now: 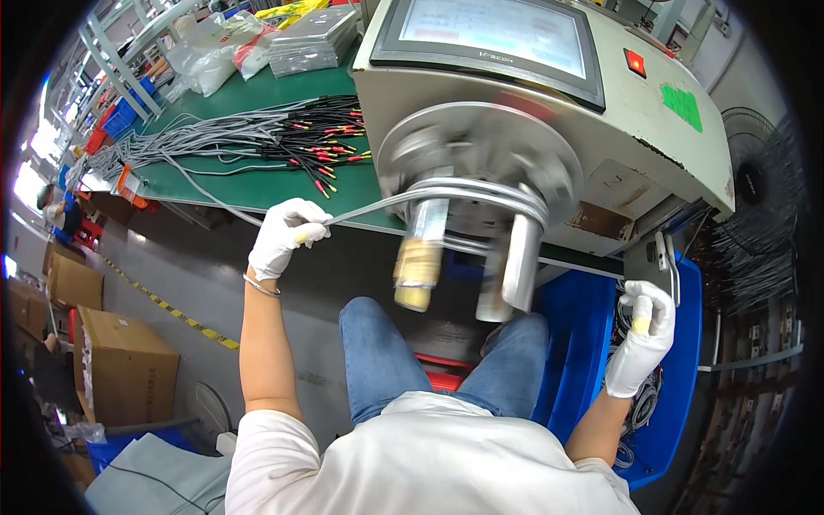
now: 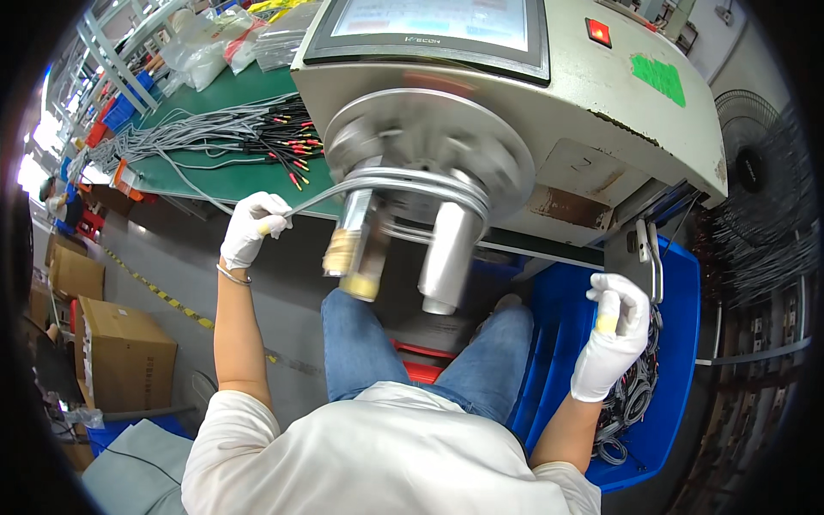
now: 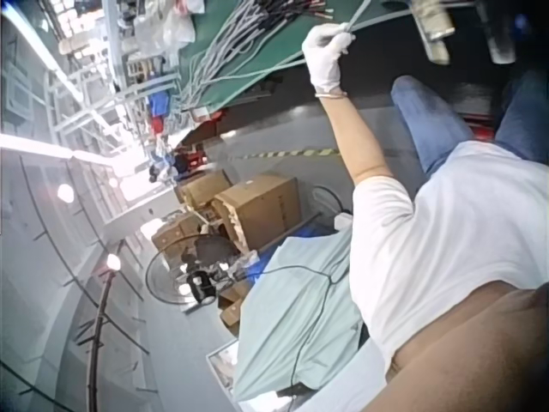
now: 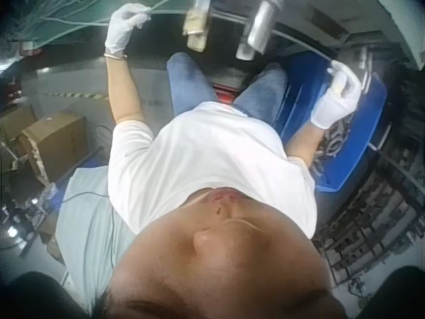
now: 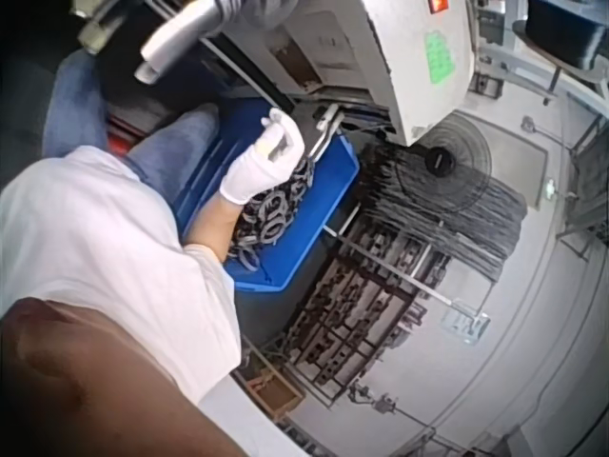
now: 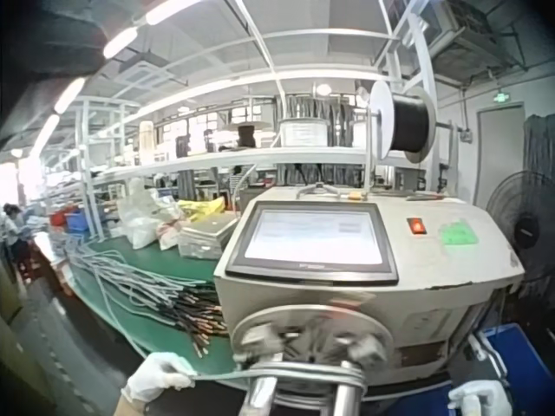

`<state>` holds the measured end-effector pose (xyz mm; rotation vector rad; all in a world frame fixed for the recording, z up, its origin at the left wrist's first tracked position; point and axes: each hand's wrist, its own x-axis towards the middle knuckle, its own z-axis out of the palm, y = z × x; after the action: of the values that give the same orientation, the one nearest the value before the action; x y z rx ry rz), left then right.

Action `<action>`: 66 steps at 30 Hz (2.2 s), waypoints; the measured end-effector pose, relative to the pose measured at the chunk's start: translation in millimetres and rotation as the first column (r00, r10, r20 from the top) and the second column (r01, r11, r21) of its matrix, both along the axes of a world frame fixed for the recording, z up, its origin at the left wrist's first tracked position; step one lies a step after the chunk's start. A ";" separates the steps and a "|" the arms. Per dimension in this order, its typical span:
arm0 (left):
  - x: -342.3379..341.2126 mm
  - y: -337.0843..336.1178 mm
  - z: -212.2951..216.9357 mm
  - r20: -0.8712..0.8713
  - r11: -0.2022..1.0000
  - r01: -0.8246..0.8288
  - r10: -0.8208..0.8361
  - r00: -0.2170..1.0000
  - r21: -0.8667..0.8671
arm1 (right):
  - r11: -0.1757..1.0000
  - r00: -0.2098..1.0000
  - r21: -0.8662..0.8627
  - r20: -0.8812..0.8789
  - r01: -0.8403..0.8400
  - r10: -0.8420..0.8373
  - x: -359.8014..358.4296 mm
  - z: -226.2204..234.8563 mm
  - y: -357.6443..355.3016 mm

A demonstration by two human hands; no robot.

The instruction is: Coil electrical cables using a machine and secure the coils with tape.

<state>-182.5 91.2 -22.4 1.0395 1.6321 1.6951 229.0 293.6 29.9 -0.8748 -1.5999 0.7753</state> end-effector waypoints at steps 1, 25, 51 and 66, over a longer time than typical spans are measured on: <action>-0.3 -0.5 0.1 -0.002 1.000 0.002 -0.002 1.000 -0.001 | 1.000 1.000 -0.022 0.012 -0.011 0.012 1.6 -3.5 -1.6; 6.6 -10.7 2.0 -0.010 0.993 0.060 -0.062 0.998 -0.104 | 0.989 0.996 -0.120 -0.037 -0.084 0.080 0.1 -25.1 -4.0; 72.9 25.4 32.9 0.093 0.978 0.181 -0.191 0.977 0.105 | 0.959 0.956 -0.018 0.077 -0.283 0.283 -24.5 1.7 0.9; 147.5 78.8 -9.8 -0.136 0.906 -0.147 0.216 0.967 0.398 | 0.859 0.887 0.221 0.138 -0.462 0.442 -111.7 23.8 5.3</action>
<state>-35.0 170.1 -32.1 1.2868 1.5786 2.1663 117.3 298.9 53.7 -0.3485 -1.9623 0.8439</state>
